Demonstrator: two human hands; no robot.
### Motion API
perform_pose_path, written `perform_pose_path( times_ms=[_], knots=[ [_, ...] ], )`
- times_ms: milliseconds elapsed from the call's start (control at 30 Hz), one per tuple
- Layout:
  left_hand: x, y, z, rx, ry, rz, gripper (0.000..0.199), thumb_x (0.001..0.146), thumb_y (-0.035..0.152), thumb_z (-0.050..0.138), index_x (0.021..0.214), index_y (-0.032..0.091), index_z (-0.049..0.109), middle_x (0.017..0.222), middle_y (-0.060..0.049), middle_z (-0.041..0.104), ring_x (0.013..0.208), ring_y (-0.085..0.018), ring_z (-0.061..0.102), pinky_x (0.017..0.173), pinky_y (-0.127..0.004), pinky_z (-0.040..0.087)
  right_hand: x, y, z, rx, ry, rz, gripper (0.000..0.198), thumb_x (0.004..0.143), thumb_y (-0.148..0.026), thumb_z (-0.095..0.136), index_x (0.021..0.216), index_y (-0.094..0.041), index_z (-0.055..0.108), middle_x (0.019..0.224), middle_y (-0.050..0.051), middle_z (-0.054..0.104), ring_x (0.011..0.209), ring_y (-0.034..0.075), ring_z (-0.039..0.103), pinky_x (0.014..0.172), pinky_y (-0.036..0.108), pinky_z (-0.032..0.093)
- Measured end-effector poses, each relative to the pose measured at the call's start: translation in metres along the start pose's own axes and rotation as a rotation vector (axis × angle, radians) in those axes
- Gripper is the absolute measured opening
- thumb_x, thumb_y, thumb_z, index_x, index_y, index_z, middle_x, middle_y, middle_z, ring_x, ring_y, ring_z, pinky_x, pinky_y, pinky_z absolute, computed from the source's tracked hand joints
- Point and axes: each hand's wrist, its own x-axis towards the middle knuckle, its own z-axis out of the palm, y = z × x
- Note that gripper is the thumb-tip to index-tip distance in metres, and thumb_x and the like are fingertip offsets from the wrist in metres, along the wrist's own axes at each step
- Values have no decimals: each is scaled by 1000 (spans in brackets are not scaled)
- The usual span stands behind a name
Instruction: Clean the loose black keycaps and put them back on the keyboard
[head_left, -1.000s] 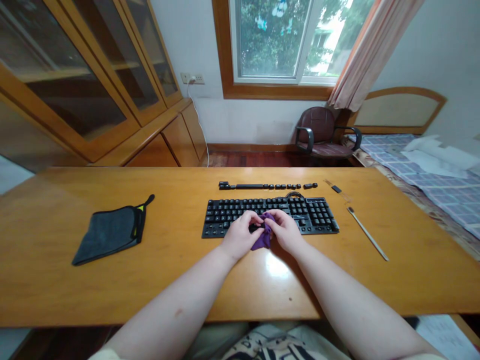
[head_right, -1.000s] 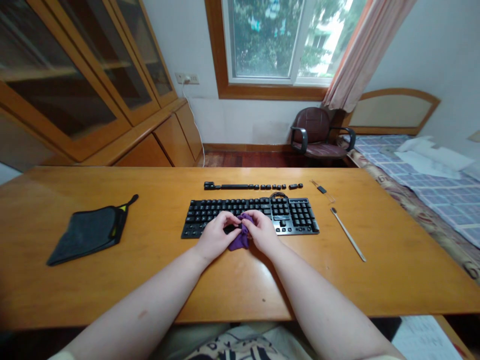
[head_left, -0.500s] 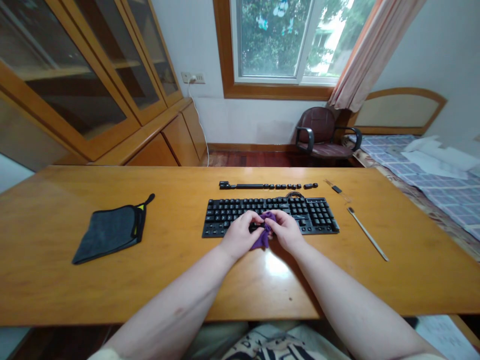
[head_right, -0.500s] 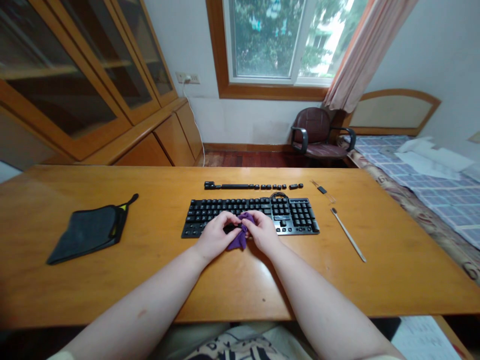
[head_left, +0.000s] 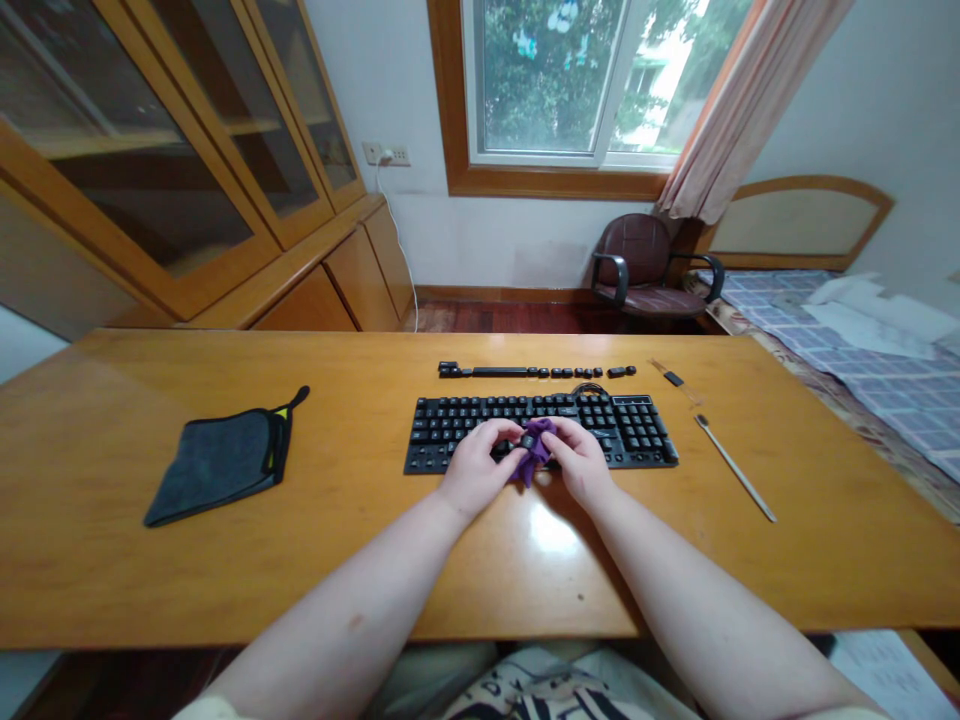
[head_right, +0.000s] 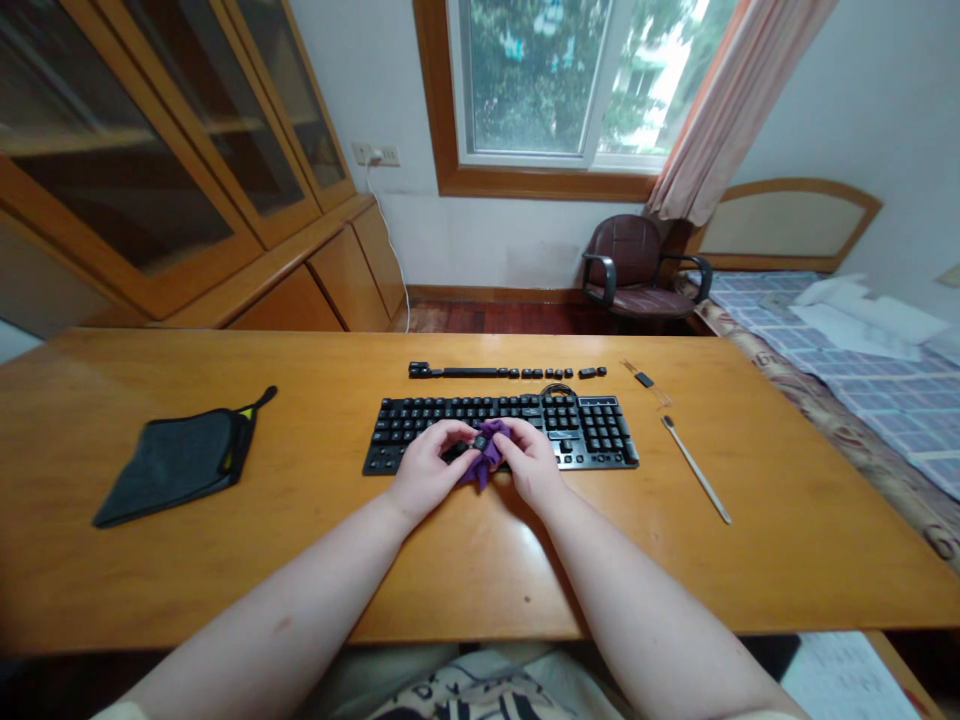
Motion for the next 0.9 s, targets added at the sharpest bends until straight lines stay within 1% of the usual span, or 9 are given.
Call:
perform_pose_path(
  times_ms=[133, 233, 367, 433, 533, 633, 700, 800, 900],
  knots=[
    [1, 1, -4, 87, 13, 75, 9, 78, 20, 58, 85, 21, 63, 85, -2, 65, 84, -16, 60, 81, -32, 50, 1, 2, 1, -13, 0, 20, 30, 70, -39, 65, 92, -19, 64, 79, 4, 67, 58, 15, 58, 56, 30, 51],
    [3, 4, -6, 86, 1, 138, 10, 80, 18, 56, 83, 22, 66, 85, -2, 66, 83, -15, 60, 80, -31, 50, 1, 5, 2, -21, -4, 31, 30, 68, -36, 68, 92, -19, 64, 79, 4, 67, 57, 14, 58, 55, 29, 51],
    [3, 6, -5, 70, -17, 160, 9, 76, 21, 62, 84, 22, 66, 87, -3, 66, 86, -16, 60, 82, -32, 49, 1, 6, 2, -31, 15, 29, 30, 67, -35, 69, 91, -18, 64, 80, 5, 67, 58, 14, 57, 53, 28, 51],
    [3, 4, -4, 61, -8, 129, 8, 74, 22, 64, 82, 21, 66, 86, -3, 66, 86, -17, 61, 82, -32, 50, 1, 5, 2, -34, 25, 24, 30, 67, -35, 69, 91, -18, 64, 81, 5, 66, 60, 14, 58, 53, 28, 51],
    [4, -2, -3, 23, 23, 61, 8, 76, 20, 61, 82, 21, 67, 89, -3, 67, 88, -17, 62, 83, -33, 51, 1, 4, 2, -33, 33, 22, 30, 67, -37, 68, 91, -18, 64, 82, 6, 66, 64, 16, 60, 54, 28, 52],
    [4, -7, -1, -24, 28, -2, 16, 80, 18, 55, 89, 22, 68, 96, -4, 68, 93, -17, 63, 87, -35, 51, 1, 6, 1, -28, 13, 19, 28, 67, -36, 68, 89, -18, 64, 78, 4, 66, 63, 15, 59, 54, 28, 51],
    [4, -9, 1, -59, 27, -46, 20, 80, 17, 54, 94, 22, 68, 98, -4, 69, 94, -18, 63, 88, -36, 51, 1, 8, 1, -36, -26, 8, 26, 68, -34, 67, 88, -18, 64, 75, 3, 65, 61, 14, 59, 54, 27, 50],
    [3, -9, 3, -124, 15, -93, 24, 77, 20, 59, 100, 21, 66, 102, -5, 68, 92, -18, 64, 86, -35, 52, 1, 10, 1, -54, -75, -9, 23, 71, -32, 65, 88, -18, 64, 76, 3, 65, 61, 14, 58, 55, 26, 50],
    [3, -9, 3, -139, 15, -118, 29, 73, 25, 65, 102, 21, 65, 103, -6, 67, 91, -18, 65, 87, -35, 52, 0, 11, 2, -69, -93, -18, 22, 73, -32, 64, 90, -18, 64, 79, 4, 65, 62, 14, 59, 55, 26, 50]
  ],
)
